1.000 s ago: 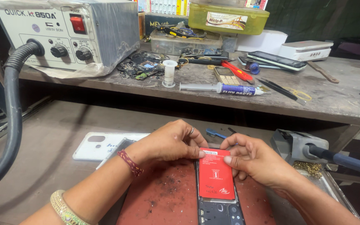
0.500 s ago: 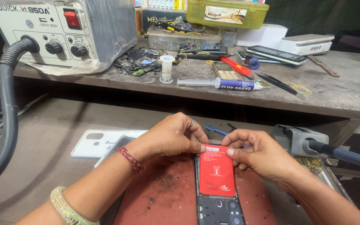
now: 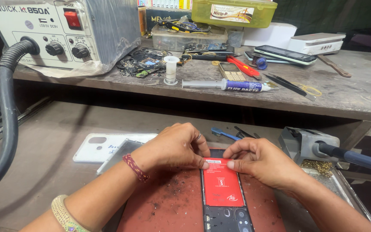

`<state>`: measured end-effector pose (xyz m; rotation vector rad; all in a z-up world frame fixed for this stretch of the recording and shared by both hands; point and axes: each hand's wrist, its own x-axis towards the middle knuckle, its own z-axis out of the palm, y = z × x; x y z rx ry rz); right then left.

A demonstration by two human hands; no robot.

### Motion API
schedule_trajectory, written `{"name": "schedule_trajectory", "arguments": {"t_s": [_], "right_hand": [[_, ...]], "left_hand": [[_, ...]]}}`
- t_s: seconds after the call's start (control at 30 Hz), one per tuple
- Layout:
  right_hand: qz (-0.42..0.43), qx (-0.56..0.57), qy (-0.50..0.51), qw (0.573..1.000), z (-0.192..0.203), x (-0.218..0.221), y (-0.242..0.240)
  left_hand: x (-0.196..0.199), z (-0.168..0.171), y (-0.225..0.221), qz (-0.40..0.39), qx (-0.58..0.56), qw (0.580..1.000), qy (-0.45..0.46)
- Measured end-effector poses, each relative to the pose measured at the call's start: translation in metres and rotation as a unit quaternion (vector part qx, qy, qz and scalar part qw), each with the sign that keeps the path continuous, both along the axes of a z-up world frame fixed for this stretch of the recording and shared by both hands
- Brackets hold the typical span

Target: The person installs a new red battery into a disassembled smartphone chassis. They carefully align the battery within the frame and press it down to secure it. The person then uses a small screwdriver to tighten screws on the internal metal shielding plate to complete the assembly.

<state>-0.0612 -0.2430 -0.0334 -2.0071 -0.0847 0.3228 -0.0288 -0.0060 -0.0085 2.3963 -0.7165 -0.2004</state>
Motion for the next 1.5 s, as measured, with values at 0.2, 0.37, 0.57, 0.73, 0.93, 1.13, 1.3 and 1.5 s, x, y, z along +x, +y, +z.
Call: {"name": "schedule_trajectory", "arguments": {"t_s": [0.2,0.37,0.57,0.73,0.93,1.13,1.3,1.5], "right_hand": [[0.022,-0.055,-0.032,0.998,0.002,0.000,0.000],[0.061,-0.128,-0.093,0.986,0.011,-0.001,0.003],[0.075,-0.188,-0.099,0.974,0.025,-0.002,0.009],[0.095,-0.231,-0.096,0.963,0.032,-0.002,0.014],[0.121,-0.318,-0.097,0.935,0.039,0.006,0.020],[0.136,-0.349,-0.090,0.923,0.041,0.014,0.021],[0.158,-0.332,-0.092,0.925,0.038,0.022,0.016],[0.201,-0.323,-0.079,0.921,0.036,0.033,0.011]], "left_hand": [[-0.002,0.004,-0.003,0.006,0.020,1.000,-0.002],[0.001,0.008,-0.006,-0.003,0.038,0.999,-0.016],[0.007,0.008,-0.013,-0.017,0.063,0.996,-0.053],[0.012,0.007,-0.019,-0.026,0.116,0.992,-0.047],[0.022,0.009,-0.025,-0.032,0.147,0.989,-0.006],[0.025,0.013,-0.034,-0.026,0.204,0.979,0.001],[0.022,0.016,-0.040,-0.018,0.244,0.970,-0.014],[0.023,0.016,-0.039,-0.039,0.236,0.971,-0.028]]}}
